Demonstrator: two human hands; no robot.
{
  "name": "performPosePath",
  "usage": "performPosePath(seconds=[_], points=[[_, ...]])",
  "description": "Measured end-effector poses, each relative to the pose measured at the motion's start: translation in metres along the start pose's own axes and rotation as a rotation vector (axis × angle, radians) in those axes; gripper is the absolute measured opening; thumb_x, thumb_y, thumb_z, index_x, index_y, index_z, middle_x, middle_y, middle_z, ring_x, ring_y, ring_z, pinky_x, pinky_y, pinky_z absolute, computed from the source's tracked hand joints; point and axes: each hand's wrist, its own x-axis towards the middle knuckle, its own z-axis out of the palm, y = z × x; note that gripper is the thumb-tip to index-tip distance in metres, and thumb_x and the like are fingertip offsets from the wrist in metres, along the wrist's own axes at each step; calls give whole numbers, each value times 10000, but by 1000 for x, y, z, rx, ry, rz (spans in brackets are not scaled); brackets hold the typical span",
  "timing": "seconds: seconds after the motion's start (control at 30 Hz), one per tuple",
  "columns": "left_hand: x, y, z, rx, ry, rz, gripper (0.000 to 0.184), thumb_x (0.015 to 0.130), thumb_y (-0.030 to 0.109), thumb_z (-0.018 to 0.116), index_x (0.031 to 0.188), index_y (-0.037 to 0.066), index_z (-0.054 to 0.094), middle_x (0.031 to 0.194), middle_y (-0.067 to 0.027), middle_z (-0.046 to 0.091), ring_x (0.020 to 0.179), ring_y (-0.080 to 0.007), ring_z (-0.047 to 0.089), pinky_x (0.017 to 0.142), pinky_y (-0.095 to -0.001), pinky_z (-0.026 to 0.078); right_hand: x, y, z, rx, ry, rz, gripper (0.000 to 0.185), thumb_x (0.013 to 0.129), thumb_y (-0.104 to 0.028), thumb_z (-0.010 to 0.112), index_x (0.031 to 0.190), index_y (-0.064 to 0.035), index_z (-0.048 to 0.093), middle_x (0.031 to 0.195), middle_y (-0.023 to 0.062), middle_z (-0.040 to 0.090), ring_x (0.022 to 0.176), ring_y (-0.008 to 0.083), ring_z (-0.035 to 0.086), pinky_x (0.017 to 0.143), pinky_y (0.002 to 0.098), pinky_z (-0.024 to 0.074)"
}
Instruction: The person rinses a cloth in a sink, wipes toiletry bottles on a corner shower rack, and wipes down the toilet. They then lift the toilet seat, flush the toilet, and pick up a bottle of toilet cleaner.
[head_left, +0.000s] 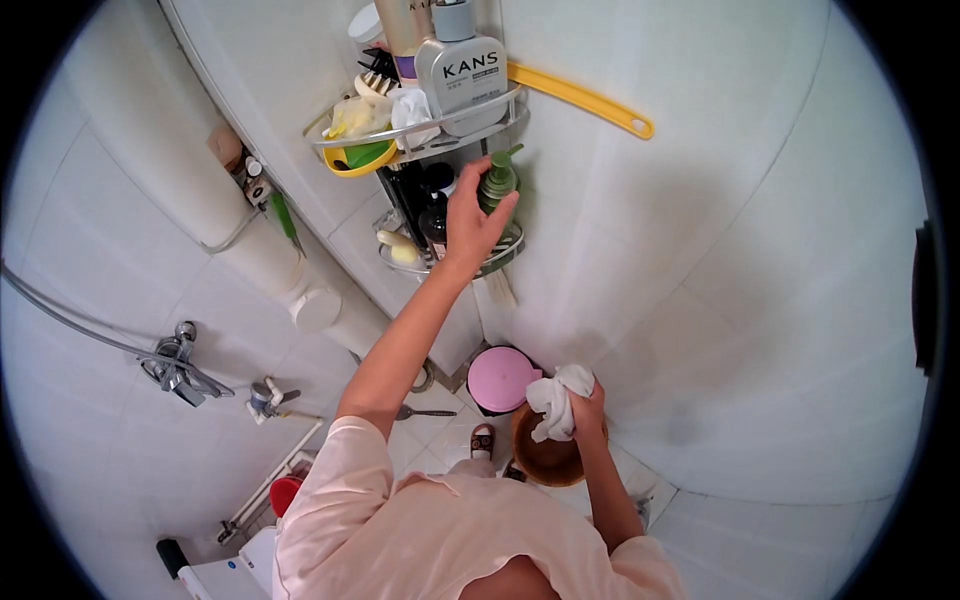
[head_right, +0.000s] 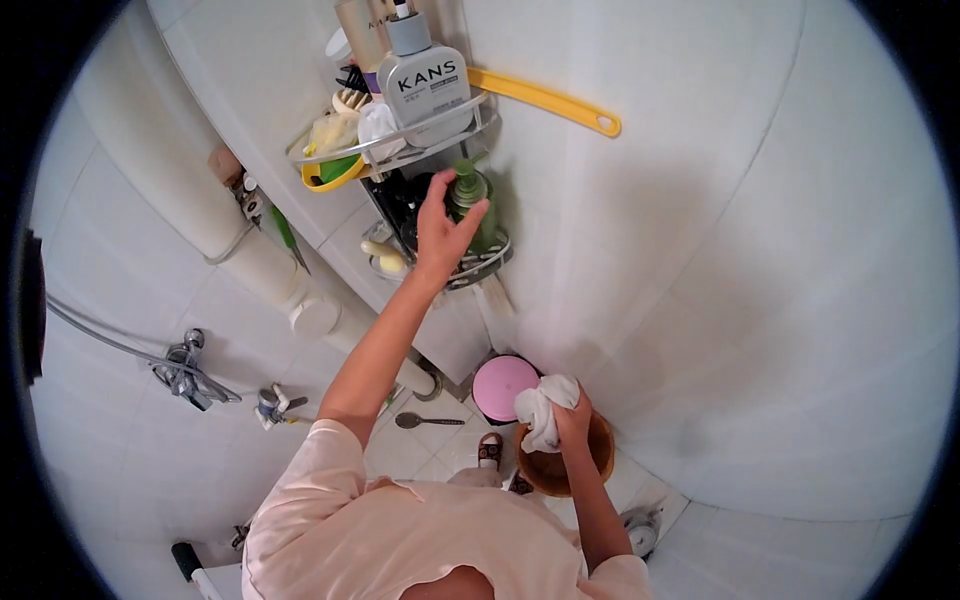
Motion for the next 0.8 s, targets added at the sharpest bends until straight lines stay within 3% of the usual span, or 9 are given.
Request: performPosePath(seconds=[0.1, 0.2, 0.33, 0.43, 0.53, 0.63, 0.73, 0.8], points=[[-1, -15, 5, 57, -24, -32, 438, 750, 92, 675, 1132, -9, 487, 994, -162, 587, 900, -282, 591, 814, -326, 454, 5, 9, -4, -30, -21, -31, 223, 805, -31, 631, 1027, -13, 621, 987, 51, 649, 911, 140, 598, 825, 278, 466], [5, -25, 6, 71, -20, -117, 453, 762, 121, 673, 1154, 6, 479, 985, -186, 611, 885, -359, 592, 791, -353, 466, 9, 16, 1, -1, -31, -14, 215, 809, -33, 626, 1022, -10, 621, 985, 53, 648, 911, 145, 597, 827, 285, 464], [9, -31, 0, 251, -44, -22, 597, 783, 151, 651, 1262, -77, 377, 1233, -281, 459, 1134, -429, 448, 979, -421, 372, 12, 12, 12, -26, -73, -36, 211, 811, -36, 623, 1019, -3, 619, 976, 57, 647, 904, 150, 597, 825, 293, 465], [0, 0, -13, 395, 53, 151, 534, 812, 159, 648, 1259, -31, 426, 1224, -232, 504, 1123, -393, 489, 945, -404, 410, 13, 6, 20, 12, -101, -45, 208, 808, -39, 624, 1012, 2, 618, 966, 62, 646, 895, 151, 598, 819, 295, 466], [-24, 17, -43, 310, -81, 206, 423, 800, 105, 659, 1182, -5, 516, 1148, -181, 573, 1060, -356, 548, 891, -388, 457, 19, 14, 18, -51, -88, -26, 215, 803, -42, 624, 1013, 4, 613, 962, 66, 645, 886, 157, 599, 813, 294, 467], [-44, 5, -75, 296, -43, 130, 347, 782, 75, 673, 1108, 13, 570, 1102, -147, 608, 991, -311, 595, 833, -361, 489, 27, 24, 11, -143, -78, -24, 230, 797, -48, 628, 1019, 8, 606, 966, 70, 644, 886, 162, 598, 809, 295, 467], [-24, -21, -109, 218, 238, -132, 428, 738, 83, 697, 1121, -7, 528, 1097, -181, 578, 1033, -357, 542, 872, -416, 444, 26, 19, 16, -121, -134, -37, 244, 797, -52, 633, 1034, 0, 605, 970, 69, 644, 889, 161, 599, 813, 292, 467], [-7, -46, -118, 330, 266, -165, 457, 707, 94, 724, 1109, -8, 532, 1074, -181, 576, 1013, -358, 544, 859, -420, 448, 31, 26, 22, -99, -148, 35, 244, 791, -17, 627, 1033, -3, 600, 990, 74, 640, 901, 167, 605, 823, 302, 478]])
